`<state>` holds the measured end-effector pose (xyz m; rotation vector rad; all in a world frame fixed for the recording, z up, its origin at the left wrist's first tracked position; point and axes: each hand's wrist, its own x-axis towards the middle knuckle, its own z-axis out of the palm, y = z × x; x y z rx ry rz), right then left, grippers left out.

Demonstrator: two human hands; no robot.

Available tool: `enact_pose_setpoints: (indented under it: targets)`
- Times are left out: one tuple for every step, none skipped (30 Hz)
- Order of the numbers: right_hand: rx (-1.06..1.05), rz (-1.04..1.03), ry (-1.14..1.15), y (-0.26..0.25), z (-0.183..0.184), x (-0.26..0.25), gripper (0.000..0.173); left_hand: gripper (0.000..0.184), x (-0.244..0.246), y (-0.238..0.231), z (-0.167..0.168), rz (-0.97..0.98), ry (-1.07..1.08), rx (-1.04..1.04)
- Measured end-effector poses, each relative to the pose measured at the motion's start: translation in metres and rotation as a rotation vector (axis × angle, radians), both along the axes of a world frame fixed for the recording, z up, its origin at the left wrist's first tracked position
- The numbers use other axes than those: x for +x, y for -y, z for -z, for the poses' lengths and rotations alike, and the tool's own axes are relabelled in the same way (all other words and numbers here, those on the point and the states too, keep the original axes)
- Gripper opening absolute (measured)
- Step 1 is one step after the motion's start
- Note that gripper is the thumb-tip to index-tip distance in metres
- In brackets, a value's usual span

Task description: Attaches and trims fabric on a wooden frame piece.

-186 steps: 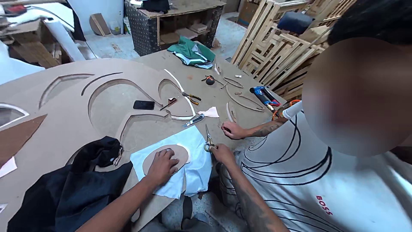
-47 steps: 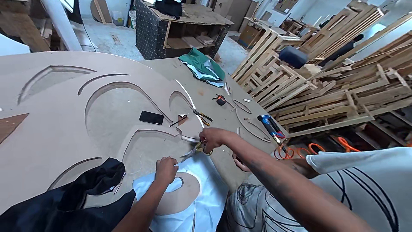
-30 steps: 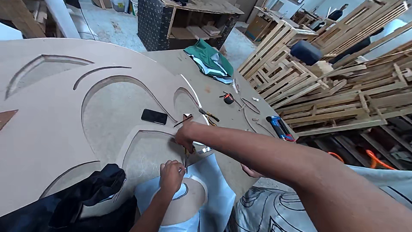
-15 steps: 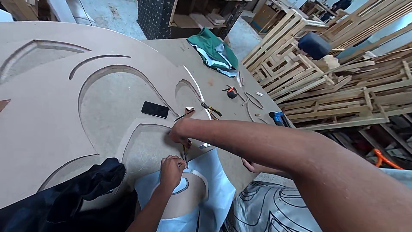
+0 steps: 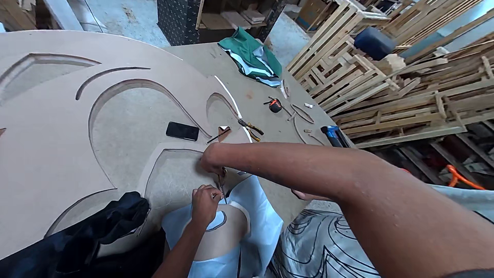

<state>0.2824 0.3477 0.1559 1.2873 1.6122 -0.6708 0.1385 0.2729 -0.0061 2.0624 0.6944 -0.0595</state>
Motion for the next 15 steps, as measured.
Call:
enact_pose_setpoints:
  targets:
    - [0.001,0.004,-0.001,0.0,0.0,0.0,0.015,0.02,0.0,0.0,0.0,-0.003,0.002,0.003]
    - [-0.002,0.006,0.001,0.0,0.001,0.0,0.016,0.02,0.0,0.0,0.001,-0.005,0.006,0.006]
    - [0.0,0.006,0.004,0.0,0.003,-0.001,0.016,0.02,0.0,0.0,0.001,-0.007,0.008,0.012]
    - [0.004,0.003,0.002,0.0,0.004,-0.001,0.016,0.02,0.0,0.0,0.002,-0.009,0.012,0.017]
    - [0.007,-0.006,-0.004,0.0,0.005,-0.001,0.016,0.02,0.0,0.001,0.003,-0.012,0.016,0.02]
    - [0.007,-0.015,-0.013,0.0,0.005,-0.001,0.014,0.02,0.0,0.001,0.004,-0.014,0.019,0.022]
    - [0.011,-0.023,-0.02,0.001,0.005,0.0,0.013,0.02,0.0,0.001,0.004,-0.012,0.019,0.024]
    - [0.014,-0.024,-0.021,0.002,0.005,0.001,0.012,0.02,0.001,0.001,0.005,-0.011,0.02,0.026]
    - [0.022,-0.016,-0.02,0.004,0.004,0.002,0.012,0.02,0.0,0.001,0.005,-0.01,0.022,0.026]
    - [0.028,0.012,-0.016,0.005,0.0,0.003,0.013,0.02,0.0,0.001,0.006,-0.011,0.027,0.025]
    - [0.036,0.061,-0.007,0.008,-0.004,0.006,0.015,0.021,0.001,0.001,0.005,-0.01,0.027,0.026]
    - [0.044,0.139,0.008,0.01,-0.009,0.013,0.017,0.022,0.002,0.0,0.004,-0.006,0.021,0.03]
    - [0.076,0.235,0.023,0.014,-0.012,0.025,0.018,0.023,0.003,-0.001,0.002,0.009,-0.002,0.035]
    - [0.122,0.329,0.043,0.022,-0.013,0.042,0.02,0.024,0.003,-0.002,-0.002,0.037,-0.038,0.04]
    - [0.164,0.405,0.075,0.033,-0.014,0.063,0.023,0.027,0.005,-0.003,-0.007,0.083,-0.091,0.05]
